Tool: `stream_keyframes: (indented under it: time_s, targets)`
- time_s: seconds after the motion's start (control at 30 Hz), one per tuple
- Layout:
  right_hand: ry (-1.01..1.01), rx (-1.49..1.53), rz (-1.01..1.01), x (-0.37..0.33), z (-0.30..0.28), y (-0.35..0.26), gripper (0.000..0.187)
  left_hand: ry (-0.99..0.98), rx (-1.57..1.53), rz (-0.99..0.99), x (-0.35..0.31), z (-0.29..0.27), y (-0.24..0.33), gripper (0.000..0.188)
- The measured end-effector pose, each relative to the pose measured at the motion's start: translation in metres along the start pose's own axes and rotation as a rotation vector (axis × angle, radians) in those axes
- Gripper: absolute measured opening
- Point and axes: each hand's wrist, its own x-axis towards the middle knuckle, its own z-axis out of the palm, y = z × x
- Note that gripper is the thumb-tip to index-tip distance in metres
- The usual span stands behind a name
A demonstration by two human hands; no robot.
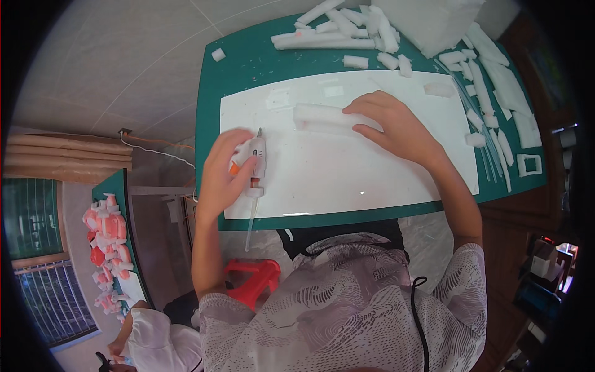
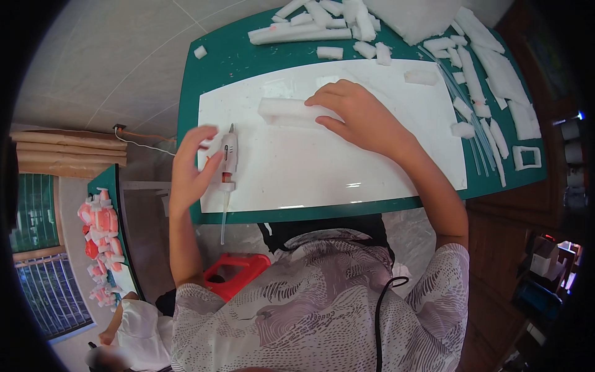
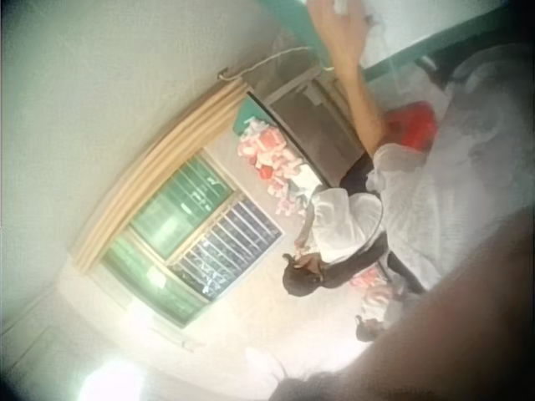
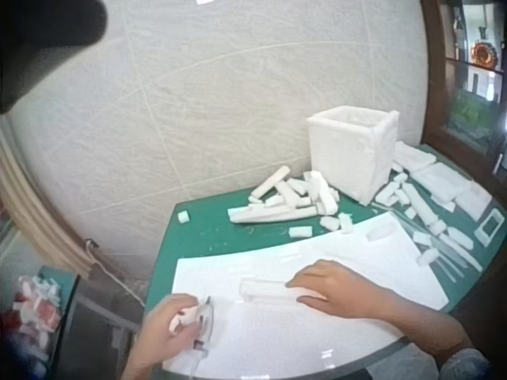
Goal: Using a hot glue gun to assemble various pieces of white foam on a board.
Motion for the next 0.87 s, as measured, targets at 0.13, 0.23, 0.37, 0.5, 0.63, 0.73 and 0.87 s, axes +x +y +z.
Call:
stream_keyframes:
  time_s: [0.13, 0.23, 0.37, 0.5, 0.63, 0.73, 0.87]
  targets:
    - [0.005, 0.005, -0.011, 0.003, 0.003, 0.0, 0.026, -0.041, -0.073, 0.206, 0.046, 0.022, 0.0, 0.036]
    - [0.004, -0.004, -0.01, 0.005, 0.004, -0.001, 0.027, -0.097, -0.102, 0.163, 0.063, 0.033, -0.001, 0.036]
    - [-0.015, -0.013, 0.024, 0.003, 0.003, -0.002, 0.026, -0.143, -0.131, 0.175, 0.071, 0.041, 0.0, 0.035]
    - [-0.008, -0.012, 0.027, 0.003, 0.005, -0.002, 0.025, -0.187, -0.105, 0.198, 0.073, 0.044, -0.002, 0.029]
    - [-0.011, -0.008, 0.018, 0.004, 0.005, -0.001, 0.026, -0.192, -0.128, 0.143, 0.074, 0.043, 0.002, 0.027]
    - [-0.011, -0.005, 0.026, 0.003, 0.007, 0.001, 0.026, -0.202, -0.126, 0.146, 0.076, 0.044, 0.001, 0.027]
    - [-0.012, -0.01, 0.048, -0.001, 0.004, 0.0, 0.028, -0.221, -0.101, 0.192, 0.077, 0.047, -0.002, 0.03]
